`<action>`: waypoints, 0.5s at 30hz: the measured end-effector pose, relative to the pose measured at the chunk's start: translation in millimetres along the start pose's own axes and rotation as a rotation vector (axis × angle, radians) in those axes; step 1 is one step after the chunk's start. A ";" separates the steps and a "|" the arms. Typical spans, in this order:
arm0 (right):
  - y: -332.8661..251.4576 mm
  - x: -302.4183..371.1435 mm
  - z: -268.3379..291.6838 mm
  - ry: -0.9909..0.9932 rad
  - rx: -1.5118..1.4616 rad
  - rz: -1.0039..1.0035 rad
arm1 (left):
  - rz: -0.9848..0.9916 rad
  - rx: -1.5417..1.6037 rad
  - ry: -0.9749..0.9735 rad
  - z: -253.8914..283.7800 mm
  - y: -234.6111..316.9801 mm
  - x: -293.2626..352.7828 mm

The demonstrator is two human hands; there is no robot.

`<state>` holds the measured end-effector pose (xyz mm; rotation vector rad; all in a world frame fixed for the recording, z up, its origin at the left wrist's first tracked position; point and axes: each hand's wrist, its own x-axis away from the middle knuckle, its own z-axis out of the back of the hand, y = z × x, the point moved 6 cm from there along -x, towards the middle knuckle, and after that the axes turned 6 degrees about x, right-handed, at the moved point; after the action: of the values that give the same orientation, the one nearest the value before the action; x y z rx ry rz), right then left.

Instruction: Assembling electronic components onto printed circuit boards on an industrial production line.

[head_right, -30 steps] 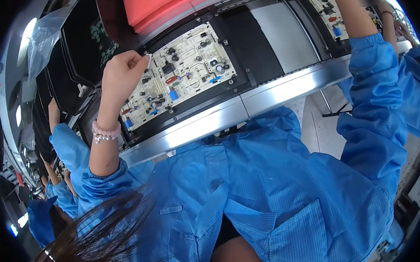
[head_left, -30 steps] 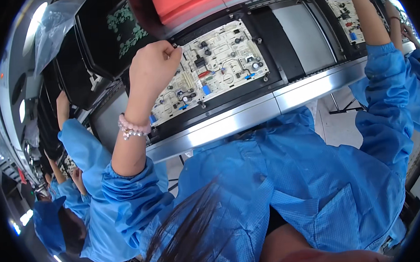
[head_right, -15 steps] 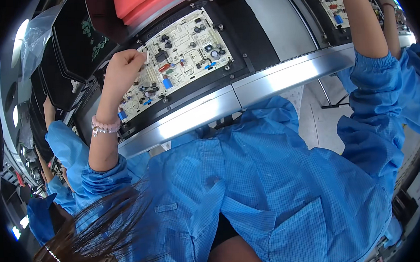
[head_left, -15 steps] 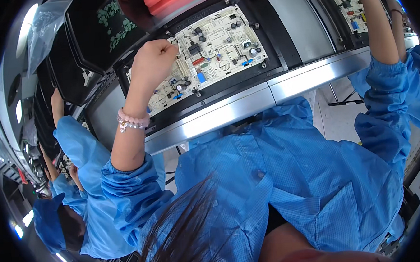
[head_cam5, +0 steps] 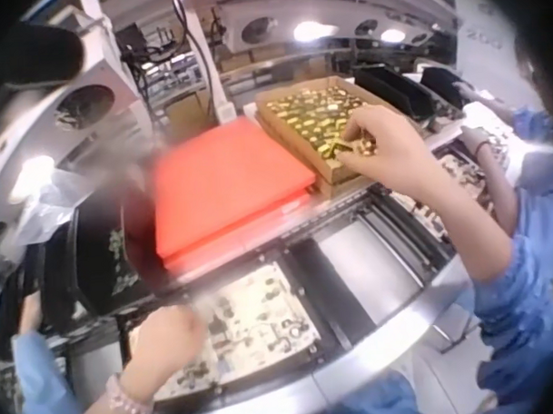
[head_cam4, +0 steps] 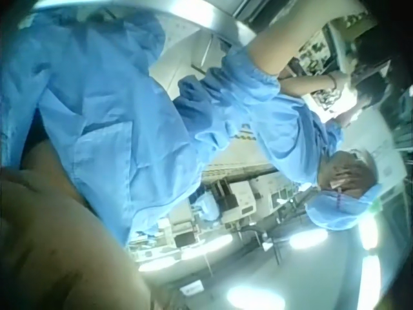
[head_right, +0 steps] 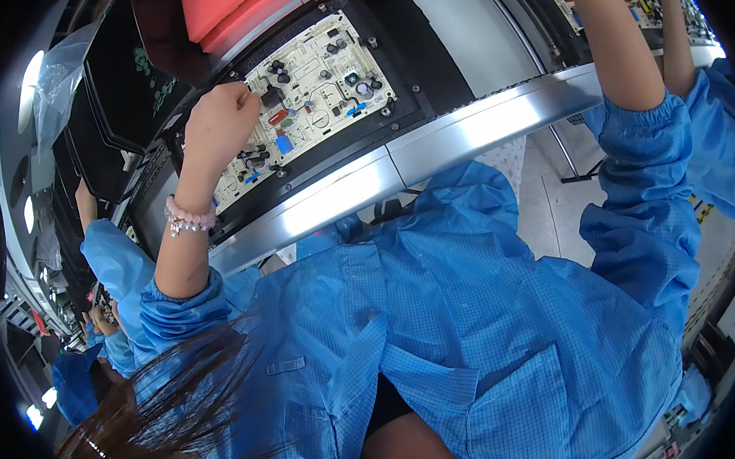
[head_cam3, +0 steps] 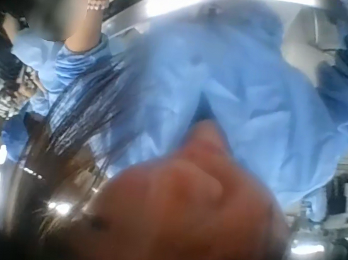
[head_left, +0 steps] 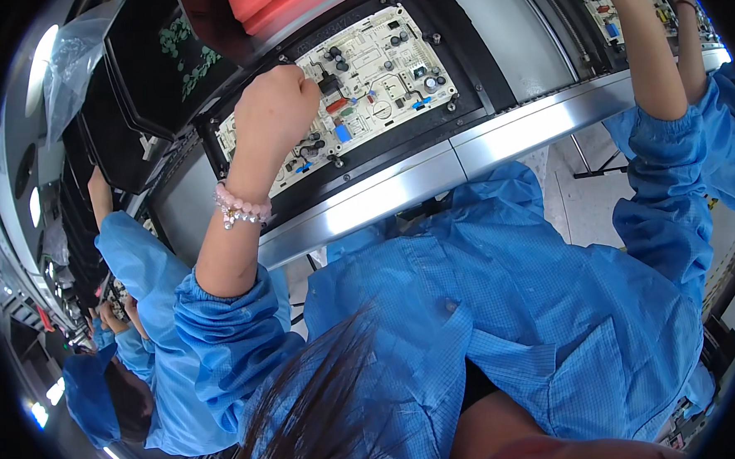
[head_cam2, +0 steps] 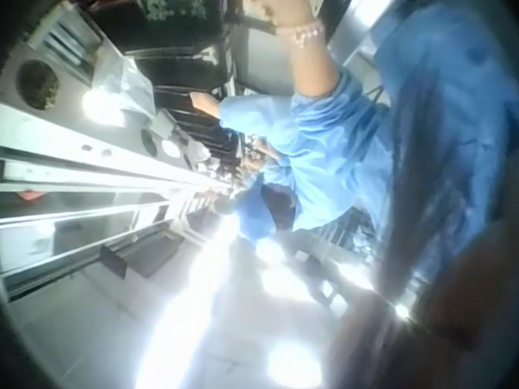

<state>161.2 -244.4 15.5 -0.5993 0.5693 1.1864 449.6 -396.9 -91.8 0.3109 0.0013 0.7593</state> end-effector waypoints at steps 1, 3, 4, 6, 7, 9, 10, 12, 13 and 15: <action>-1.0 1.7 -1.6 -0.043 -0.031 -0.044 | -0.029 -0.055 -0.004 -3.8 2.8 -2.3; -13.7 4.0 -1.8 -0.071 -0.078 -0.049 | -0.075 -0.094 0.013 -8.6 5.2 -5.7; -20.7 6.0 -2.2 -0.096 -0.132 -0.052 | -0.114 -0.138 0.032 -9.4 7.1 -5.3; -30.3 10.6 1.2 -0.104 -0.219 -0.068 | -0.079 -0.148 0.066 3.7 14.7 1.5; -34.2 14.0 3.3 -0.117 -0.305 -0.086 | -0.043 -0.155 0.095 13.9 17.6 7.9; -33.3 21.8 1.1 -0.145 -0.377 -0.128 | -0.148 0.106 0.317 49.2 30.4 33.6; -36.1 25.9 1.7 -0.174 -0.434 -0.159 | -0.217 0.509 0.301 61.5 26.2 51.4; -43.0 37.7 8.9 -0.196 -0.343 -0.145 | -0.778 0.987 0.172 96.1 51.3 98.6; -55.5 33.1 18.9 -0.209 -0.317 -0.083 | -0.758 0.962 0.201 111.4 56.5 114.8; -60.6 39.7 2.5 -0.263 -0.348 -0.093 | -0.792 1.047 0.260 201.2 -121.7 96.5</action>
<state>230.3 -231.8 -2.3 -0.7410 0.1091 1.2617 624.8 -470.2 77.1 1.1207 0.7461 -0.0634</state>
